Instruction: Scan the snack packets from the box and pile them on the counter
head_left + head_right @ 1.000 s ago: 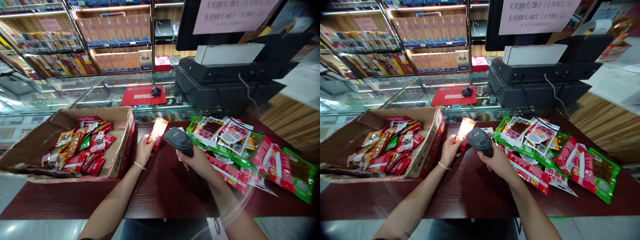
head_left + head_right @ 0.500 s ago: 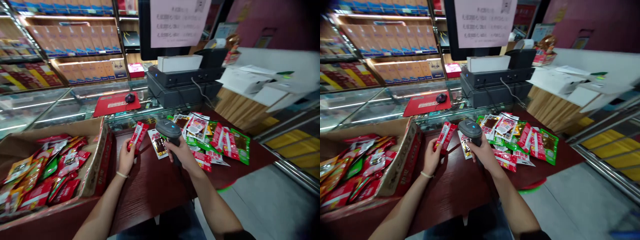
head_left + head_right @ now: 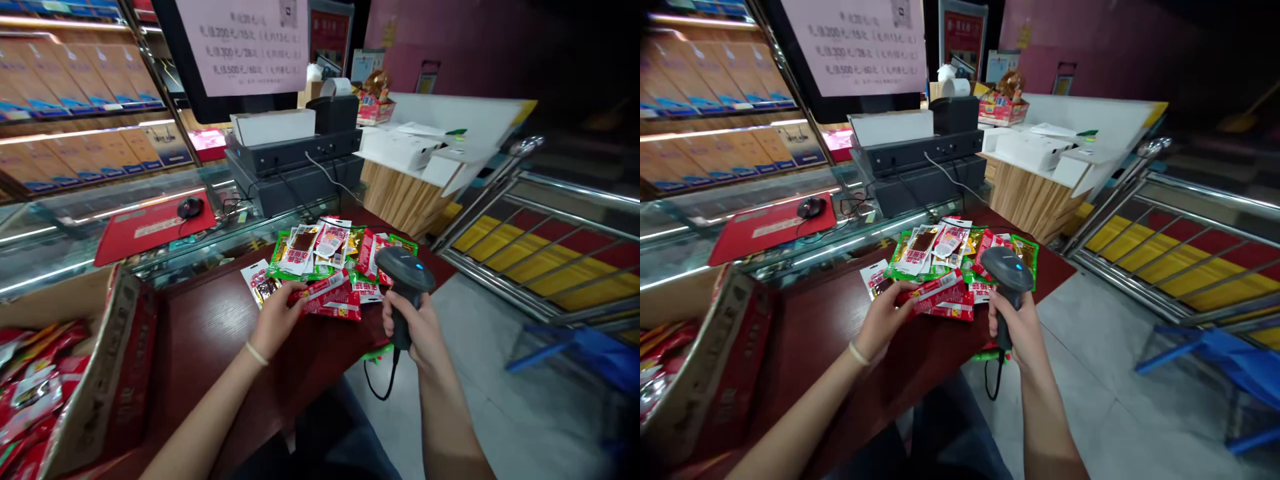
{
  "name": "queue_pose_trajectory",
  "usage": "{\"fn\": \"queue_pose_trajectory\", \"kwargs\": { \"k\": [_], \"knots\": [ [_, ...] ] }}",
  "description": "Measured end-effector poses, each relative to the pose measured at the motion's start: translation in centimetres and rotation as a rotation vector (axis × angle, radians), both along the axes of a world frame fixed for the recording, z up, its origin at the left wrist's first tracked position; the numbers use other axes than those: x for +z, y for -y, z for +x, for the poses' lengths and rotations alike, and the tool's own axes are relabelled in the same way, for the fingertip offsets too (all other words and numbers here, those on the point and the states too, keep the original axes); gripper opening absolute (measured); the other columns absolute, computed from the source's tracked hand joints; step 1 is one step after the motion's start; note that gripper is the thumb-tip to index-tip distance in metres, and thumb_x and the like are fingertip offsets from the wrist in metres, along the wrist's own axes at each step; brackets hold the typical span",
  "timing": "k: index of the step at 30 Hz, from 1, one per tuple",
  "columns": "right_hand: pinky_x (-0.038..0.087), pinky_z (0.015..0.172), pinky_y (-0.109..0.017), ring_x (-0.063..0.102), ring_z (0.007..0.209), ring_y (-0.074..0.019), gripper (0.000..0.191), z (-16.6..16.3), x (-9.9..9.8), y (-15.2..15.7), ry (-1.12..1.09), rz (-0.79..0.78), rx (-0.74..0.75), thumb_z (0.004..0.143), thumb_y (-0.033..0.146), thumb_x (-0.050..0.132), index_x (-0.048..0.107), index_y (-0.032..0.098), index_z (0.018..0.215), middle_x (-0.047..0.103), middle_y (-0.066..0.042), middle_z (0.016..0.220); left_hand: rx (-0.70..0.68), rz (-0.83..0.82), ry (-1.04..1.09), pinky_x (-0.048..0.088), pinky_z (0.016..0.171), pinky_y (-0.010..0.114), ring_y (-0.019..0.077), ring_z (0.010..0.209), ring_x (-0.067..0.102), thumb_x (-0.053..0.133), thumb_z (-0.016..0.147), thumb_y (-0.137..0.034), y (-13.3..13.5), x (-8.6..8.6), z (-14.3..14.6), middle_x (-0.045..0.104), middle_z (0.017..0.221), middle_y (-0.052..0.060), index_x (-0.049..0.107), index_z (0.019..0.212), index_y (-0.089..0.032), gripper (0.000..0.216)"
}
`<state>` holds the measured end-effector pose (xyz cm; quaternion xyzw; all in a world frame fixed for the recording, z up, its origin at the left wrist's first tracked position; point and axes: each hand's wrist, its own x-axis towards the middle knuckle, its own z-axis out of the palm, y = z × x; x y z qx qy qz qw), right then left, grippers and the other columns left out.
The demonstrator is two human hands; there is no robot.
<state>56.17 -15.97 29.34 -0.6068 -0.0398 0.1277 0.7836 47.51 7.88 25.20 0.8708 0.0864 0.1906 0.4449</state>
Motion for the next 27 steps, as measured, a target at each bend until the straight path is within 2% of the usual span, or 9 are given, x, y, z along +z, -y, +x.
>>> {"fn": "queue_pose_trajectory", "kwargs": {
  "k": [3,5,8,11,21,27],
  "knots": [
    [0.040,0.033,-0.021,0.048,0.039,-0.0098,0.038,0.3,-0.5,1.2,-0.011,0.013,-0.016,0.073,0.038,0.079,0.047,0.024,0.087,0.056,0.007,0.058,0.000,0.098,0.042,0.048,0.089,0.034,0.0196,0.098,0.062,0.058,0.087,-0.020,2.1,0.2,3.5,0.067,0.102,0.005,0.061,0.101,-0.020,0.015],
    [0.040,0.033,-0.021,0.048,0.039,-0.0101,0.037,0.6,-0.8,1.8,-0.015,0.018,-0.016,0.074,0.038,0.078,0.047,0.023,0.088,0.056,0.006,0.058,-0.001,0.232,0.045,0.048,0.089,0.036,0.0209,0.098,0.060,0.056,0.088,-0.019,3.0,0.0,5.0,0.065,0.102,0.007,0.060,0.102,-0.019,0.015],
    [0.040,0.033,-0.022,0.048,0.039,-0.0103,0.035,1.0,-1.3,2.5,-0.030,0.021,-0.018,0.075,0.037,0.077,0.048,0.023,0.087,0.056,0.006,0.058,0.036,0.472,0.038,0.046,0.090,0.041,0.0252,0.100,0.056,0.056,0.088,-0.020,3.9,-0.4,5.9,0.062,0.104,0.010,0.060,0.105,-0.017,0.018],
    [0.040,0.032,-0.022,0.047,0.038,-0.0105,0.036,1.2,-1.7,2.6,-0.058,0.026,-0.014,0.074,0.038,0.078,0.048,0.022,0.086,0.056,0.006,0.057,0.125,0.600,0.061,0.044,0.093,0.044,0.0285,0.106,0.051,0.060,0.086,-0.023,4.4,-0.5,5.7,0.059,0.112,0.012,0.061,0.108,-0.018,0.023],
    [0.042,0.034,-0.022,0.048,0.040,-0.0106,0.036,0.7,-0.7,1.1,-0.076,0.006,0.033,0.073,0.038,0.078,0.048,0.024,0.087,0.056,0.007,0.057,0.118,0.511,0.119,0.044,0.091,0.043,0.0266,0.104,0.052,0.062,0.083,-0.021,3.8,-1.1,5.1,0.059,0.110,0.010,0.062,0.105,-0.022,0.022],
    [0.043,0.034,-0.022,0.048,0.039,-0.0100,0.035,-0.2,0.3,0.0,-0.022,-0.026,0.043,0.074,0.037,0.077,0.047,0.024,0.084,0.056,0.007,0.057,0.126,0.472,0.115,0.044,0.091,0.041,0.0249,0.102,0.054,0.061,0.084,-0.019,3.0,-0.8,4.1,0.061,0.106,0.009,0.064,0.103,-0.021,0.020]
  ]
}}
